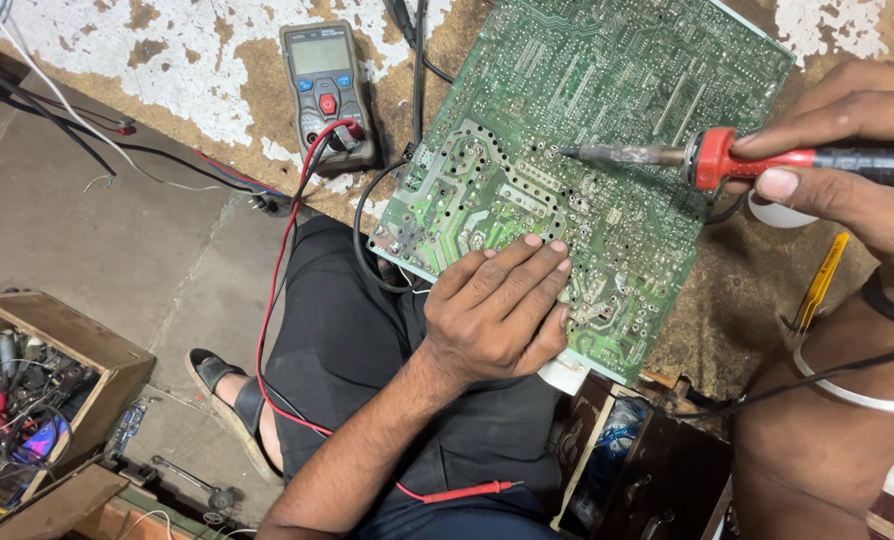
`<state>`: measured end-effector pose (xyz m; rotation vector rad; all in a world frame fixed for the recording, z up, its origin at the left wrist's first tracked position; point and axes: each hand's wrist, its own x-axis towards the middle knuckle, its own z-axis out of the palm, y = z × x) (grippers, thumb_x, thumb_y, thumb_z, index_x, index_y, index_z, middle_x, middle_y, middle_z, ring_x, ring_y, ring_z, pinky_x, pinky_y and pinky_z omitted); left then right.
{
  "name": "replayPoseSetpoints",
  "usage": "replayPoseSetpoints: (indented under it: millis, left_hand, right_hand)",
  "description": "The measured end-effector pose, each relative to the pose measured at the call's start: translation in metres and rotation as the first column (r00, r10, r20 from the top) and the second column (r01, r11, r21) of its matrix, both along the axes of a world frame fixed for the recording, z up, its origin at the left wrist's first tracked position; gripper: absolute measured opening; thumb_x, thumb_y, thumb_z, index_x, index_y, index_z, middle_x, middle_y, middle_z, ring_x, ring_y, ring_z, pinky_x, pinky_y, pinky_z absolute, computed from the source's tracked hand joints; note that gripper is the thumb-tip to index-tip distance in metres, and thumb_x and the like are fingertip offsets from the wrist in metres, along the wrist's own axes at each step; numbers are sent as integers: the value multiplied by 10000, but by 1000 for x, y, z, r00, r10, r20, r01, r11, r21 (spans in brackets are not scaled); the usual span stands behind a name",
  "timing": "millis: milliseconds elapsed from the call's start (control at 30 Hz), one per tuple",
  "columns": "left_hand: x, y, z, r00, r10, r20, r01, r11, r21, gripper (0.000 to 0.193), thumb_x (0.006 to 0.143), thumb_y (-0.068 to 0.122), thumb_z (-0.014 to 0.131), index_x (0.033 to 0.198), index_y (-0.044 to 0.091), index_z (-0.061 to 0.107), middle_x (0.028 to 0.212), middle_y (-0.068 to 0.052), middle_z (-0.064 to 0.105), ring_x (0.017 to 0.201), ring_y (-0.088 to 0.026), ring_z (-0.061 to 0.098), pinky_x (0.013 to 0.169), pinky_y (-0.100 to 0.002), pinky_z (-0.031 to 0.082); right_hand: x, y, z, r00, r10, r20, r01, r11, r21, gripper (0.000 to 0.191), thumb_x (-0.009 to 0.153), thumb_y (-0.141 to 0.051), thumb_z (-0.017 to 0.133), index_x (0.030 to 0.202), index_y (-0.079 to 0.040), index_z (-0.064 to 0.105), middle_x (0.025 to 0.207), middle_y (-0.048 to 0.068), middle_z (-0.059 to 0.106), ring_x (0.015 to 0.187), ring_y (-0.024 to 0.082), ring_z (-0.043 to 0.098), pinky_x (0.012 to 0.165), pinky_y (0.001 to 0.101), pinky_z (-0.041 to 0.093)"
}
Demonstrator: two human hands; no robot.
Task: The person uses a yellow probe to touch points on a green circuit board, then switches to a soldering iron to apply heat to several solder joints. The person holds the board steady with the left hand while working with the right hand.
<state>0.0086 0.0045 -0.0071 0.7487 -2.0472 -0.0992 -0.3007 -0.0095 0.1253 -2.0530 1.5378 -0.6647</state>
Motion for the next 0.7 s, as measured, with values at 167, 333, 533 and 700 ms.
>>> replayPoseSetpoints:
  millis: [167, 333, 533, 700]
  left_hand:
    - [0, 0, -1, 1000, 0, 1, 0, 1000, 0, 319, 990, 292, 602, 1099, 81, 815, 1205, -36, 773, 1167, -173, 701, 1039, -337, 460]
    - [0, 0, -1, 1000, 0, -1, 0, 1000, -2, 320, 987, 294, 596, 1093, 86, 815, 1196, -35, 777, 1169, -171, 703, 1046, -340, 457]
    - [-1, 0, -2, 1000, -2, 1, 2, 1000, -3, 326, 993, 294, 595, 1097, 82, 818, 1194, -37, 779, 1168, -173, 703, 1043, -335, 460]
    - [-1, 0, -2, 1000, 0, 4, 0, 1000, 0, 324, 990, 291, 597, 1098, 81, 818, 1199, -38, 777, 1169, -172, 702, 1034, -339, 461]
  right_hand:
    - [-5, 0, -4, 1000, 23, 8, -23, 1000, -21, 175, 913, -65, 756, 1082, -23, 736, 937, 119, 695, 858, 176, 720, 852, 257, 598]
    - [-7, -1, -4, 998, 21, -59, -23, 999, -29, 212, 914, -85, 761, 1118, -31, 744, 936, 123, 695, 843, 175, 714, 832, 264, 597]
    - [-4, -2, -3, 996, 71, -63, -75, 995, -64, 202, 911, -121, 764, 1093, -36, 747, 955, 125, 704, 876, 179, 708, 828, 269, 586]
    - [-5, -3, -3, 994, 86, -61, -90, 993, -70, 223, 912, -128, 764, 1119, -48, 745, 964, 124, 710, 889, 177, 711, 844, 267, 584]
